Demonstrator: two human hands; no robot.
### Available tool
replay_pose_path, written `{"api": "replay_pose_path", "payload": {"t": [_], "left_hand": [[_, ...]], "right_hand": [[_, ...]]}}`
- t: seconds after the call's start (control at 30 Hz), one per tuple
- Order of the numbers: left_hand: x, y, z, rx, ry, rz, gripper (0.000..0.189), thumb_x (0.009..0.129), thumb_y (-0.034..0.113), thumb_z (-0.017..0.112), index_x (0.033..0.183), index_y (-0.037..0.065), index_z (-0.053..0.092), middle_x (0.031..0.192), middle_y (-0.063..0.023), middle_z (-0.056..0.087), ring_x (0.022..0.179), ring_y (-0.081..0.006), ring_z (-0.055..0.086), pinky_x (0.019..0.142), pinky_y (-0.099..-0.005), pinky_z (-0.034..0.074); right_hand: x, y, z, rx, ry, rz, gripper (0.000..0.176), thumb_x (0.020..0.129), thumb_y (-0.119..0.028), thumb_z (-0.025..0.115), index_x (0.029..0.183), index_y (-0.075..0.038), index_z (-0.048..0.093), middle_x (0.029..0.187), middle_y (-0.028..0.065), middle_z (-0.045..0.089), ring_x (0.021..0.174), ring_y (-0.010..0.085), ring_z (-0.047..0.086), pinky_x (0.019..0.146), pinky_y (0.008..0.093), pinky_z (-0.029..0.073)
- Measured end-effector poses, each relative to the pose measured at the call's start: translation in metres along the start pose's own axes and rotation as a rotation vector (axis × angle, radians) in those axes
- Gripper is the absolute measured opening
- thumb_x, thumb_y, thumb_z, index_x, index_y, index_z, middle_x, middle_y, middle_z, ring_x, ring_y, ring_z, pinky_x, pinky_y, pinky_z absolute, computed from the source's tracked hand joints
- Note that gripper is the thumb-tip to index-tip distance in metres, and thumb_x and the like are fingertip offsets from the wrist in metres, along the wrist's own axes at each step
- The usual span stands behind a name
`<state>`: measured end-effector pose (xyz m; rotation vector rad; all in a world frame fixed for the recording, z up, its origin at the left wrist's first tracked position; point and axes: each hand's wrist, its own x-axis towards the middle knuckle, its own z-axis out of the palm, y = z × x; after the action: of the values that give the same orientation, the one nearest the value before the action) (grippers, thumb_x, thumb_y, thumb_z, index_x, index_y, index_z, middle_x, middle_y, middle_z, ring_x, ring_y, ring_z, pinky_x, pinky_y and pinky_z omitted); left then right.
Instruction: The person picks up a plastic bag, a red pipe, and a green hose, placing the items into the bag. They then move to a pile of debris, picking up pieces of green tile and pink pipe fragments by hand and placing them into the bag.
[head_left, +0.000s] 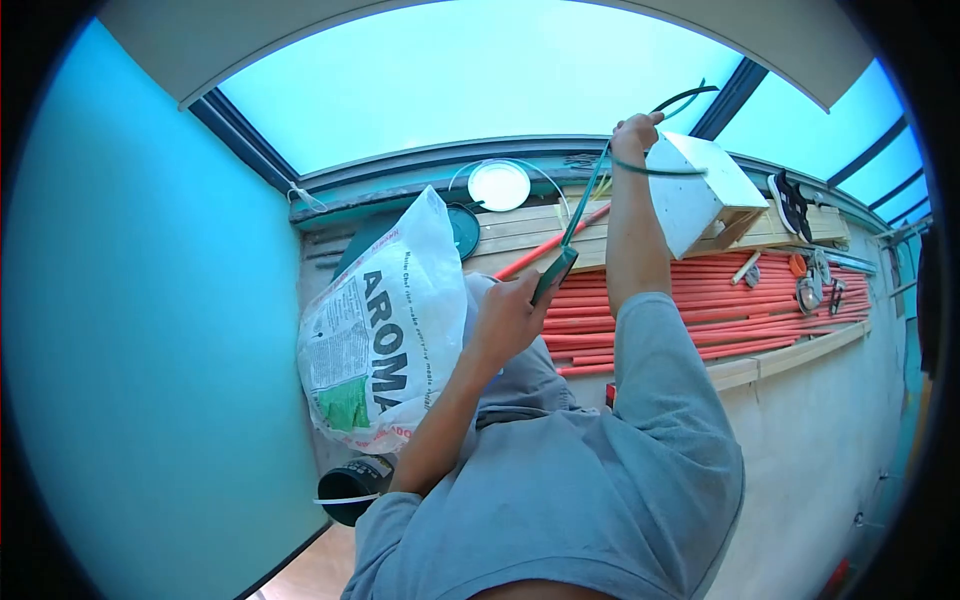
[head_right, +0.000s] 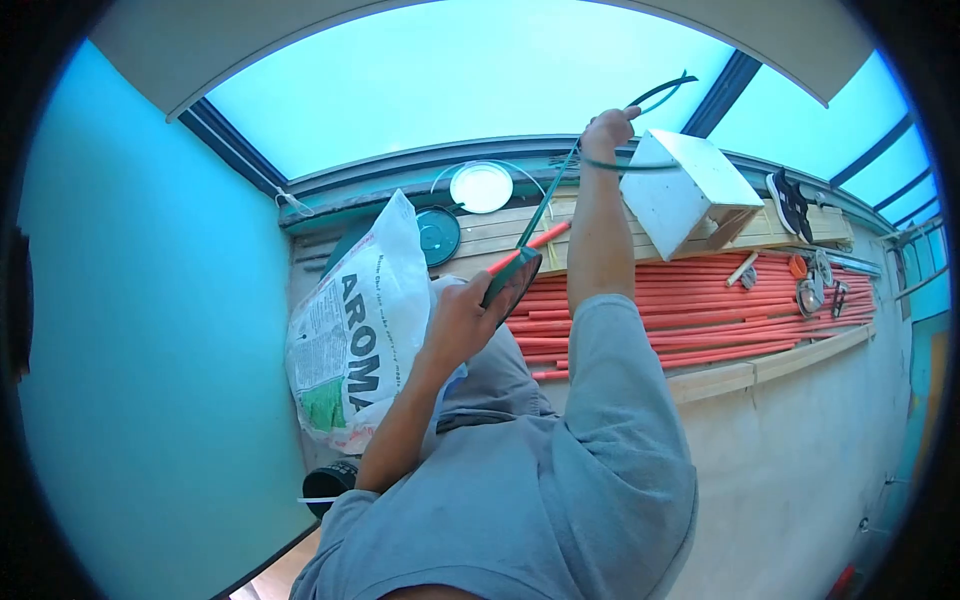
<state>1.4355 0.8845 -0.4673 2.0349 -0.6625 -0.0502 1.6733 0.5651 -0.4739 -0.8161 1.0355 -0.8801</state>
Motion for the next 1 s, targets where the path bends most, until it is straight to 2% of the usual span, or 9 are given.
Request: {"api": "replay_pose_path", "payload": {"t": [0.1, 0.13, 0.17, 0.2, 0.27, 0.47, 0.63, 0.67, 1.0], "left_hand": [[-0.017, 0.01, -0.002, 0.033, -0.126, 0.038, 0.025, 0.088, 0.022, 0.063, 0.081, 0.0, 0.056, 0.065, -0.0226, 0.057, 0.062, -0.0415, 0.058, 0.053, -0.0466, 0.042], [-0.04, 0.013, -0.014, 0.088, -0.245, 0.093, 0.025, 0.087, 0.023, 0.065, 0.084, -0.001, 0.06, 0.07, -0.0242, 0.059, 0.064, -0.0405, 0.059, 0.055, -0.0439, 0.043], [-0.058, 0.018, -0.027, 0.073, -0.035, 0.221, 0.026, 0.087, 0.024, 0.064, 0.083, -0.001, 0.059, 0.066, -0.0232, 0.057, 0.06, -0.0405, 0.058, 0.053, -0.0436, 0.043], [-0.063, 0.018, -0.039, 0.055, 0.184, 0.351, 0.027, 0.088, 0.025, 0.064, 0.081, 0.0, 0.058, 0.061, -0.0221, 0.056, 0.056, -0.0406, 0.056, 0.051, -0.0433, 0.042], [-0.074, -0.018, -0.032, 0.023, 0.167, -0.251, 0.032, 0.088, 0.027, 0.065, 0.075, 0.0, 0.054, 0.058, -0.0211, 0.052, 0.052, -0.0398, 0.054, 0.048, -0.0421, 0.039], [0.03, -0.008, -0.035, 0.044, 0.307, 0.018, 0.035, 0.09, 0.028, 0.062, 0.078, -0.002, 0.049, 0.058, -0.0207, 0.055, 0.057, -0.0427, 0.057, 0.05, -0.0439, 0.04], [0.086, -0.071, -0.016, 0.064, 0.108, -0.123, 0.059, 0.087, 0.041, 0.065, 0.12, -0.004, 0.044, 0.099, -0.0274, 0.062, 0.094, -0.0408, 0.062, 0.078, -0.0457, 0.048], [0.089, -0.092, -0.011, 0.227, 0.003, -0.117, 0.082, 0.085, 0.05, 0.064, 0.139, -0.002, 0.03, 0.127, -0.0287, 0.05, 0.116, -0.0409, 0.051, 0.096, -0.0459, 0.043], [0.061, -0.128, 0.016, 0.671, -0.43, -0.462, 0.079, 0.075, 0.033, 0.07, 0.139, 0.009, 0.032, 0.129, -0.0236, 0.046, 0.111, -0.0437, 0.056, 0.092, -0.0515, 0.047]], "right_hand": [[0.087, 0.034, 0.0, -0.507, 0.35, -0.25, 0.08, 0.097, -0.056, 0.027, 0.106, 0.018, 0.055, 0.1, 0.0302, 0.064, 0.096, 0.0383, 0.064, 0.082, 0.0457, 0.054], [0.143, 0.022, -0.011, -0.424, 0.429, -0.236, 0.082, 0.097, -0.059, 0.026, 0.099, 0.016, 0.061, 0.095, 0.0282, 0.066, 0.093, 0.0376, 0.066, 0.082, 0.0478, 0.054], [0.179, -0.011, -0.034, -0.099, 0.255, -0.071, 0.081, 0.096, -0.06, 0.029, 0.095, 0.014, 0.062, 0.09, 0.0242, 0.068, 0.086, 0.0364, 0.068, 0.075, 0.0474, 0.057], [0.144, -0.054, -0.039, -0.092, 0.188, -0.284, 0.072, 0.098, -0.053, 0.029, 0.09, 0.009, 0.064, 0.086, 0.0201, 0.069, 0.079, 0.0343, 0.069, 0.069, 0.0445, 0.058], [0.116, -0.103, -0.047, -0.031, 0.058, -0.45, 0.065, 0.099, -0.05, 0.031, 0.082, 0.005, 0.063, 0.074, 0.0166, 0.064, 0.067, 0.0301, 0.06, 0.06, 0.0424, 0.05], [0.084, -0.099, -0.037, -0.255, -0.014, -0.732, 0.071, 0.1, -0.049, 0.031, 0.06, 0.004, 0.057, 0.051, 0.0145, 0.052, 0.049, 0.0285, 0.047, 0.054, 0.045, 0.038], [0.066, -0.031, -0.075, -0.485, -0.046, -0.769, 0.076, 0.098, -0.057, 0.03, 0.063, 0.004, 0.059, 0.062, 0.02, 0.061, 0.062, 0.0405, 0.056, 0.063, 0.0501, 0.041], [0.066, -0.015, -0.082, -0.481, -0.028, -0.775, 0.075, 0.098, -0.057, 0.031, 0.065, 0.004, 0.059, 0.064, 0.0206, 0.061, 0.065, 0.0414, 0.058, 0.064, 0.0504, 0.041], [0.022, 0.069, -0.094, -0.421, 0.072, -0.675, 0.059, 0.098, -0.049, 0.039, 0.084, 0.004, 0.062, 0.084, 0.024, 0.066, 0.082, 0.0416, 0.061, 0.074, 0.0485, 0.045]]}}
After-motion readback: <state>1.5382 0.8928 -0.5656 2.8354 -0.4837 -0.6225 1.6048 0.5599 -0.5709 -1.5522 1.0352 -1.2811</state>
